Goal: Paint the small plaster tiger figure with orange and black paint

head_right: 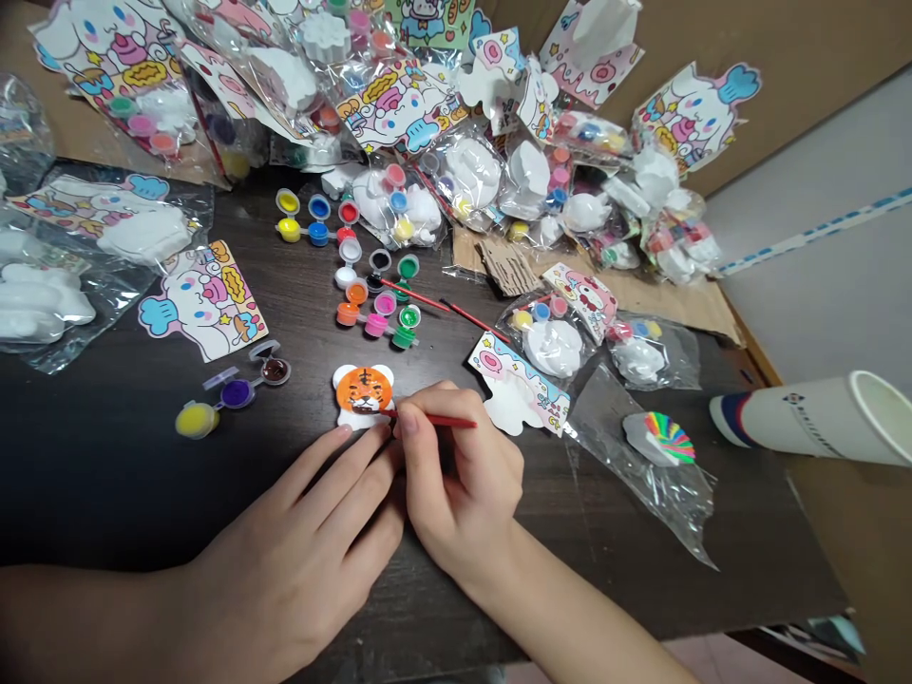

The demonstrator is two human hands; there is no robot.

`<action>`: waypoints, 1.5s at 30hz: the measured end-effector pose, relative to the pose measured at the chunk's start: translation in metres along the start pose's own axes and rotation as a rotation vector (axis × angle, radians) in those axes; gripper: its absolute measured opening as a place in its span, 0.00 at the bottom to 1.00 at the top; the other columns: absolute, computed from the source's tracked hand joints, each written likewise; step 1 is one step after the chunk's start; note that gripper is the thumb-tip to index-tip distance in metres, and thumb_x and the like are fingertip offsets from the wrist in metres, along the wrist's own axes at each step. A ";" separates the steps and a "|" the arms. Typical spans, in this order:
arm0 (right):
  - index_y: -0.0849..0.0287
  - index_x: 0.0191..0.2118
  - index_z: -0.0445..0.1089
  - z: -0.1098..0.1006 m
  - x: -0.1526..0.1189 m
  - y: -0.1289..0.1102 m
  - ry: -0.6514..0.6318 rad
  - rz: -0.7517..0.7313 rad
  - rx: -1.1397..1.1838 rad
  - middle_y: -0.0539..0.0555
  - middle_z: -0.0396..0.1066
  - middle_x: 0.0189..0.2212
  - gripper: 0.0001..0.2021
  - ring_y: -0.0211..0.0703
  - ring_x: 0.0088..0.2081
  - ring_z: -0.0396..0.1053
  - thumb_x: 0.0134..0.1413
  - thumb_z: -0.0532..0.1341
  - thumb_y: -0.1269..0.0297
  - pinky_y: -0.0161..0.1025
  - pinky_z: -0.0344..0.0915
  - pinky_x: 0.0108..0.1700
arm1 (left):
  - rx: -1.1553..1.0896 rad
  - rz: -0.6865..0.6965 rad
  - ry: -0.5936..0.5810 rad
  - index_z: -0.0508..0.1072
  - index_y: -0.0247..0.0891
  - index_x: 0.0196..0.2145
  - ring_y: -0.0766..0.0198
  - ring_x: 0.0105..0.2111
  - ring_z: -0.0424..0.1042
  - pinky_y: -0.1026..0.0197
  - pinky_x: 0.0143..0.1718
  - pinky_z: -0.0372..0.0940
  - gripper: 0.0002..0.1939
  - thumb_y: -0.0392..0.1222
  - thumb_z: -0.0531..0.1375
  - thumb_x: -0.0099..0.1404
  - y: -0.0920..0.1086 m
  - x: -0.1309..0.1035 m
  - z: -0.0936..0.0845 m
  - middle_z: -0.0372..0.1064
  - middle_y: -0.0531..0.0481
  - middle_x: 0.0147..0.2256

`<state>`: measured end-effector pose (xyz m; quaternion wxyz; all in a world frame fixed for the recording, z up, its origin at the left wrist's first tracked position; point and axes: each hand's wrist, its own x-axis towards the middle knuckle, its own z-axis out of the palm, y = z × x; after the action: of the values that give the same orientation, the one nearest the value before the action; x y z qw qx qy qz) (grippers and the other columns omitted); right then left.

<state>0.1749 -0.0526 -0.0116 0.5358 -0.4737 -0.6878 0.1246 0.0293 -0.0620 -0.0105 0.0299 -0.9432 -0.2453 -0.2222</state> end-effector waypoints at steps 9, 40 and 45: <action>0.57 0.34 0.65 -0.001 0.001 0.002 -0.017 -0.011 -0.034 0.47 0.65 0.25 0.10 0.34 0.23 0.64 0.55 0.55 0.81 0.33 0.63 0.24 | -0.001 -0.004 0.007 0.74 0.29 0.42 0.52 0.49 0.71 0.51 0.53 0.58 0.17 0.34 0.46 0.69 0.001 0.000 0.001 0.74 0.40 0.47; 0.57 0.36 0.65 -0.001 0.004 0.002 -0.054 -0.118 -0.006 0.49 0.66 0.24 0.12 0.37 0.24 0.65 0.54 0.55 0.83 0.36 0.64 0.25 | 0.005 -0.011 0.023 0.74 0.30 0.42 0.53 0.47 0.71 0.51 0.53 0.59 0.17 0.34 0.46 0.68 0.002 0.000 0.000 0.75 0.40 0.44; 0.57 0.35 0.65 -0.001 0.005 0.001 -0.049 -0.087 -0.023 0.48 0.65 0.24 0.12 0.35 0.24 0.64 0.53 0.55 0.83 0.35 0.63 0.24 | 0.002 -0.011 0.020 0.73 0.29 0.43 0.53 0.48 0.71 0.51 0.53 0.58 0.17 0.34 0.46 0.69 0.002 0.000 0.000 0.75 0.40 0.44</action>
<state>0.1766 -0.0487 -0.0092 0.5181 -0.4461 -0.7222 0.1047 0.0301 -0.0633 -0.0108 0.0323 -0.9395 -0.2503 -0.2317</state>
